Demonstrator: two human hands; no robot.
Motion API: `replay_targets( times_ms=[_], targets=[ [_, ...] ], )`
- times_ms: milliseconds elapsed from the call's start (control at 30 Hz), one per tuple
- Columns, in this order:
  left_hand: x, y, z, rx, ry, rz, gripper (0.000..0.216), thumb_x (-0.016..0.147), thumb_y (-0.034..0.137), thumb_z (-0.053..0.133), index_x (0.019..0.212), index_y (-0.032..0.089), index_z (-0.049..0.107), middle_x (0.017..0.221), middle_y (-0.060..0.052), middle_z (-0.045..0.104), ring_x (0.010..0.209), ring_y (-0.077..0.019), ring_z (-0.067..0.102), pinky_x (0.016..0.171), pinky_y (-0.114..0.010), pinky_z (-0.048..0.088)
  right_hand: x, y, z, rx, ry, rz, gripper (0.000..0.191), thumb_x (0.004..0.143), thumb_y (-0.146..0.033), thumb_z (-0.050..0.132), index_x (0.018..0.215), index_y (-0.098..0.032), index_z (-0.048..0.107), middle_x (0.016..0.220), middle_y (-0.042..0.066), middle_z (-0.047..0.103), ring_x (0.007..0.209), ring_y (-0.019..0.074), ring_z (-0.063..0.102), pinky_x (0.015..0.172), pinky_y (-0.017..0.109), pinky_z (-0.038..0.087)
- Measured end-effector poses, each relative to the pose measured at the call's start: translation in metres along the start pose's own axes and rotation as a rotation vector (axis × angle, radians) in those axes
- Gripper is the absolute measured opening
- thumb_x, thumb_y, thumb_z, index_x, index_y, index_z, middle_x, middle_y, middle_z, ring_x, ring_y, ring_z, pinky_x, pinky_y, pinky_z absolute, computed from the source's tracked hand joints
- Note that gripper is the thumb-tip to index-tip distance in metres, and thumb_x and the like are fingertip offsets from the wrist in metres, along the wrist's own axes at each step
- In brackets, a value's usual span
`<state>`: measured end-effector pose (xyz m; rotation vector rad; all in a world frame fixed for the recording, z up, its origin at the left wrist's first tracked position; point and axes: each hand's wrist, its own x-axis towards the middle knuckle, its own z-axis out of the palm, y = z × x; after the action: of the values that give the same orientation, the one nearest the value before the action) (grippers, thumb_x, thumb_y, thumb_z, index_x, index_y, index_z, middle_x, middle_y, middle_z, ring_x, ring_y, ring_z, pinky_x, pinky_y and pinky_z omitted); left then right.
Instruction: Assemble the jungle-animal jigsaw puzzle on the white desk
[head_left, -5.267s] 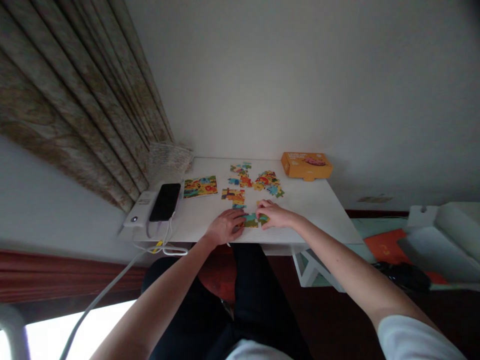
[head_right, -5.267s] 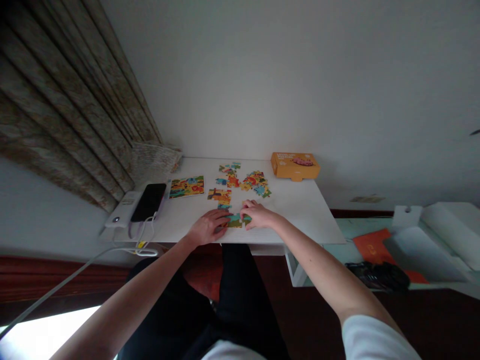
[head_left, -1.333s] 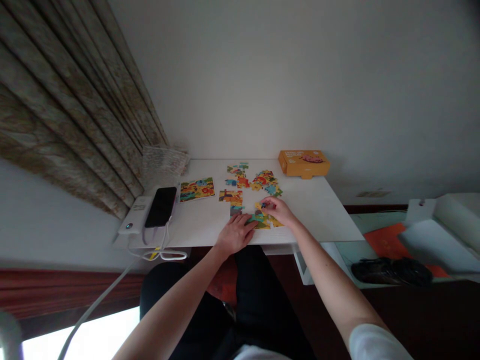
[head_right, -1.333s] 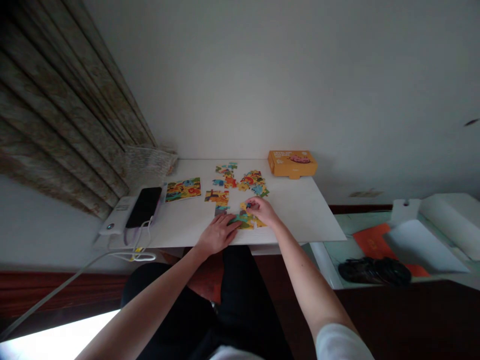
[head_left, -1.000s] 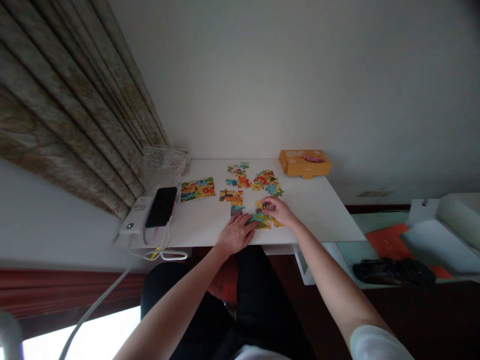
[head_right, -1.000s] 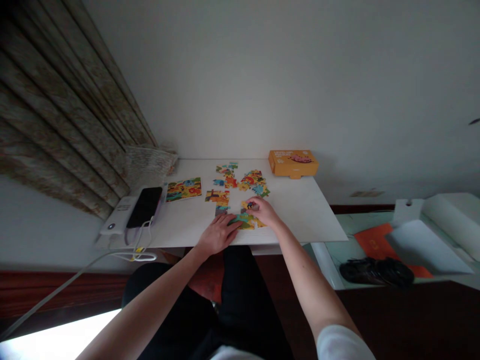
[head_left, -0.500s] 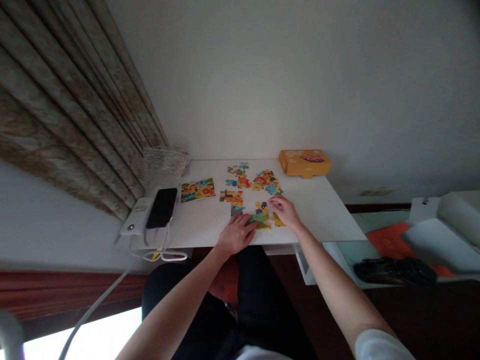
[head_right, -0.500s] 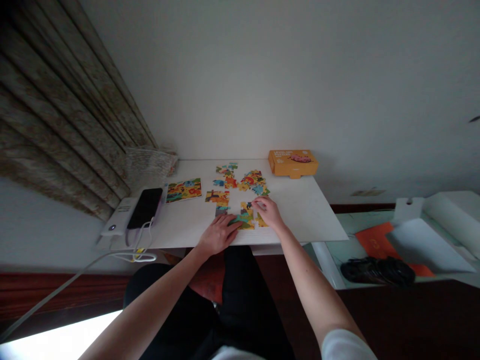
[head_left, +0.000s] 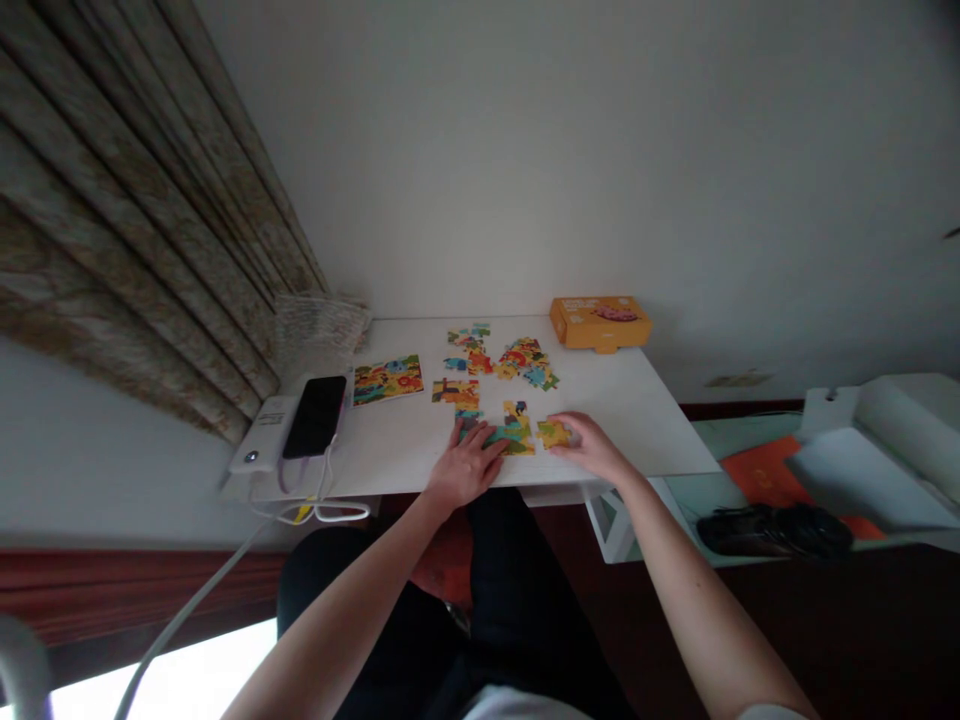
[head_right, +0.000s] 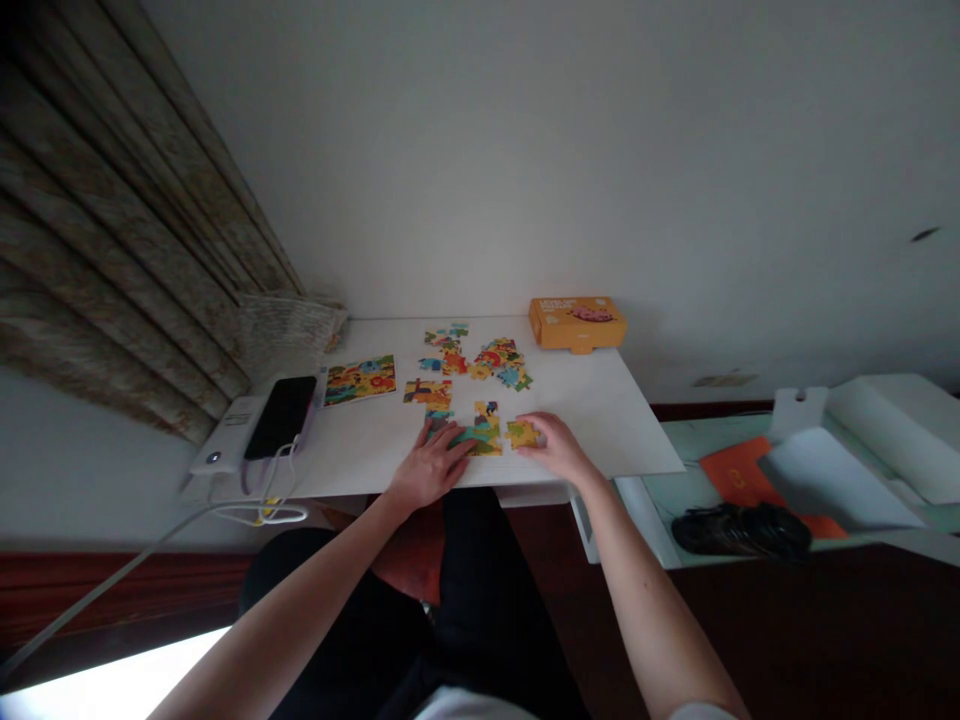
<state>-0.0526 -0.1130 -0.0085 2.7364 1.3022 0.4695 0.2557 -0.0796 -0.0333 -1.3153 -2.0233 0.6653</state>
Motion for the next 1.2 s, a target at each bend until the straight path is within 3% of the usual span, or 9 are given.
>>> replay_targets(
  times_ms=[300, 600, 767, 1200],
  targets=[
    [0.001, -0.001, -0.001, -0.028, 0.001, -0.003, 0.036, 0.105, 0.034, 0.047, 0.135, 0.028, 0.064, 0.141, -0.009, 0.062, 0.139, -0.0282, 0.051, 0.124, -0.059, 0.027, 0.000, -0.008, 0.004, 0.027, 0.022, -0.029, 0.032, 0.077, -0.029, 0.082, 0.106, -0.025, 0.069, 0.109, 0.007, 0.073, 0.101, 0.0258, 0.067, 0.092, 0.041, 0.053],
    [0.001, -0.001, 0.000, -0.030, 0.021, -0.002, 0.035, 0.105, 0.034, 0.047, 0.134, 0.028, 0.065, 0.139, -0.008, 0.063, 0.137, -0.0279, 0.052, 0.123, -0.059, 0.028, -0.003, -0.005, 0.012, 0.049, 0.045, -0.079, 0.025, 0.079, -0.030, 0.082, 0.101, -0.027, 0.071, 0.112, 0.007, 0.071, 0.109, 0.0274, 0.065, 0.100, 0.047, 0.050],
    [0.001, -0.001, -0.001, -0.023, 0.023, 0.009, 0.035, 0.105, 0.034, 0.046, 0.134, 0.028, 0.065, 0.139, -0.009, 0.063, 0.137, -0.0282, 0.052, 0.123, -0.059, 0.028, -0.004, -0.011, 0.011, 0.069, 0.054, -0.099, 0.019, 0.082, -0.031, 0.080, 0.099, -0.027, 0.073, 0.112, 0.008, 0.067, 0.112, 0.0255, 0.063, 0.101, 0.045, 0.051],
    [0.001, 0.000, -0.003, -0.024, 0.014, -0.002, 0.036, 0.104, 0.034, 0.048, 0.135, 0.028, 0.064, 0.139, -0.009, 0.062, 0.138, -0.0278, 0.051, 0.124, -0.057, 0.028, -0.007, -0.031, 0.011, -0.178, -0.025, -0.197, 0.021, 0.089, -0.026, 0.072, 0.107, -0.034, 0.079, 0.120, 0.007, 0.068, 0.115, 0.0271, 0.062, 0.103, 0.049, 0.049]
  ],
)
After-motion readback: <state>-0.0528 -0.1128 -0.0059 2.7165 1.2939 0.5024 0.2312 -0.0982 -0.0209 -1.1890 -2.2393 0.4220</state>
